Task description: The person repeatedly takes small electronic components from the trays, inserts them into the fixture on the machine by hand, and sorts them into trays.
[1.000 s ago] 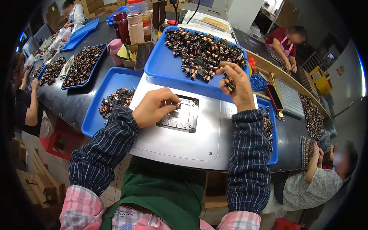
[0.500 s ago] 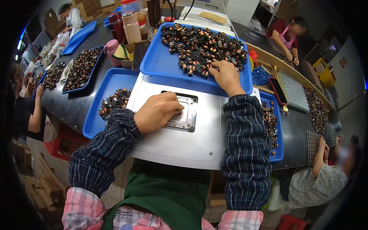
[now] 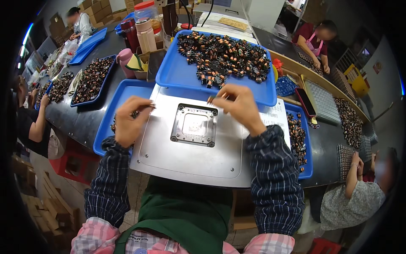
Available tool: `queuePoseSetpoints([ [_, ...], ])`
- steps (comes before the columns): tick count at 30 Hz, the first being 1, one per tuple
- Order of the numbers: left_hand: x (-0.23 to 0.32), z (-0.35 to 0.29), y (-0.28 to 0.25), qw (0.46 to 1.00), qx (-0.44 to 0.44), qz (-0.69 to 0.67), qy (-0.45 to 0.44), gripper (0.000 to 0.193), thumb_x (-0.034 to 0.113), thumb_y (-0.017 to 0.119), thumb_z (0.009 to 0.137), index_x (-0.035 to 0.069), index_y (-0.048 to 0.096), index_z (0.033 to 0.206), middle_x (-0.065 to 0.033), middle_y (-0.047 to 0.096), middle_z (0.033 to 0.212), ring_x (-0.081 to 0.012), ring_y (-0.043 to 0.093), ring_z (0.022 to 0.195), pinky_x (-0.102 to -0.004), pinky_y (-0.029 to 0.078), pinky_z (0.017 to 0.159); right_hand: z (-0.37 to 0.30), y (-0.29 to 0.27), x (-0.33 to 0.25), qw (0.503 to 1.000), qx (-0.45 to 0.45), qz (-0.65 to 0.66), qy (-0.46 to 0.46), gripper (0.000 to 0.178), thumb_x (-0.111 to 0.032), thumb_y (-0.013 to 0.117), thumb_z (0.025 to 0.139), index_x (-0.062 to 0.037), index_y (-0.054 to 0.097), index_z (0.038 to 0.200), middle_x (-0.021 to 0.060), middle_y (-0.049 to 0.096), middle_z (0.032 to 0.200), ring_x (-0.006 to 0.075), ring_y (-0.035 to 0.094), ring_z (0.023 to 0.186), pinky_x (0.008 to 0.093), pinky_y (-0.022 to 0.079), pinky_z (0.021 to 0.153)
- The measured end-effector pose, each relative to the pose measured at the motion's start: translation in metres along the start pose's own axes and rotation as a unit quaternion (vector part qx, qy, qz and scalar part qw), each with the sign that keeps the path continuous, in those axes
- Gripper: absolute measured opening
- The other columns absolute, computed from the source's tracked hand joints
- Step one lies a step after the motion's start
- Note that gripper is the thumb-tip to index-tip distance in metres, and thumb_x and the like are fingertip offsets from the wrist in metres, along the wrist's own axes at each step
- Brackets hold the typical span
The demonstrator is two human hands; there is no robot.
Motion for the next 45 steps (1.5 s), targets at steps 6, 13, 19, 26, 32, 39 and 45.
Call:
queuePoseSetpoints([
  [6,-0.035,-0.006,-0.046,0.987,0.072,0.142,-0.02,0.016,0.0,0.059,0.069,0.001,0.061,0.085,-0.0109,0.057,0.084,-0.0238,0.055,0.08,-0.0299,0.043,0.072,-0.021,0.054,-0.02,0.982,-0.079,-0.133,-0.107,0.015,-0.008,0.066,0.068,0.0036,0.059,0.073,0.0103,0.057,0.067,0.0154,0.054,0.057,0.0249,0.044,0.055],
  [13,0.01,0.06,0.036,0.989,-0.042,0.072,0.121,0.015,0.004,0.06,0.071,0.001,0.06,0.085,-0.0102,0.057,0.085,-0.023,0.054,0.084,-0.0294,0.042,0.075,-0.024,0.057,-0.025,0.965,-0.109,-0.201,-0.132,0.014,-0.007,0.064,0.067,0.004,0.058,0.072,0.0136,0.056,0.067,0.0209,0.056,0.058,0.0286,0.046,0.055],
  [19,0.009,0.091,0.111,0.972,-0.072,0.179,0.137,0.024,0.021,0.063,0.073,0.009,0.061,0.093,-0.0096,0.052,0.096,-0.0228,0.054,0.083,-0.0325,0.043,0.074,-0.02,0.066,-0.031,0.953,-0.092,-0.259,-0.124,0.015,-0.008,0.062,0.065,0.0051,0.055,0.069,0.0164,0.055,0.065,0.0254,0.056,0.056,0.0309,0.045,0.054],
  [26,-0.005,0.095,0.122,0.985,-0.154,0.072,0.038,0.017,0.021,0.063,0.072,0.006,0.059,0.08,-0.0082,0.05,0.088,-0.02,0.055,0.071,-0.0321,0.043,0.068,-0.022,0.065,-0.028,0.952,-0.102,-0.271,-0.095,0.016,-0.009,0.062,0.065,0.005,0.053,0.067,0.0176,0.055,0.062,0.028,0.056,0.056,0.0324,0.045,0.055],
  [32,-0.006,0.095,0.122,0.984,-0.163,0.048,0.047,0.017,0.02,0.063,0.071,0.005,0.057,0.078,-0.0092,0.055,0.079,-0.021,0.055,0.067,-0.0316,0.043,0.063,-0.025,0.068,-0.031,0.937,-0.096,-0.321,-0.096,0.018,-0.009,0.062,0.066,0.0052,0.052,0.067,0.0192,0.056,0.066,0.0312,0.057,0.061,0.0346,0.045,0.056],
  [39,-0.009,0.091,0.116,0.986,-0.14,0.082,0.027,0.016,0.022,0.059,0.075,0.01,0.058,0.086,-0.0073,0.057,0.082,-0.0246,0.056,0.077,-0.0336,0.043,0.07,-0.024,0.067,-0.031,0.955,-0.096,-0.261,-0.102,0.014,-0.008,0.06,0.067,0.0029,0.056,0.075,0.0177,0.056,0.067,0.0301,0.057,0.062,0.034,0.045,0.058],
  [45,0.006,0.084,0.119,0.972,-0.174,0.12,0.104,0.021,0.029,0.055,0.078,0.01,0.056,0.087,-0.0057,0.055,0.087,-0.0231,0.052,0.088,-0.0339,0.04,0.074,-0.028,0.079,-0.034,0.938,-0.12,-0.298,-0.128,0.014,-0.006,0.057,0.069,-0.0001,0.059,0.081,0.0154,0.058,0.076,0.0282,0.056,0.065,0.0336,0.044,0.06],
])
Point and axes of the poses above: each hand's wrist, its own z-axis towards the middle knuckle, its own y-axis out of the palm, x = y × z, the point moved 10 cm from there along z, towards the middle knuckle
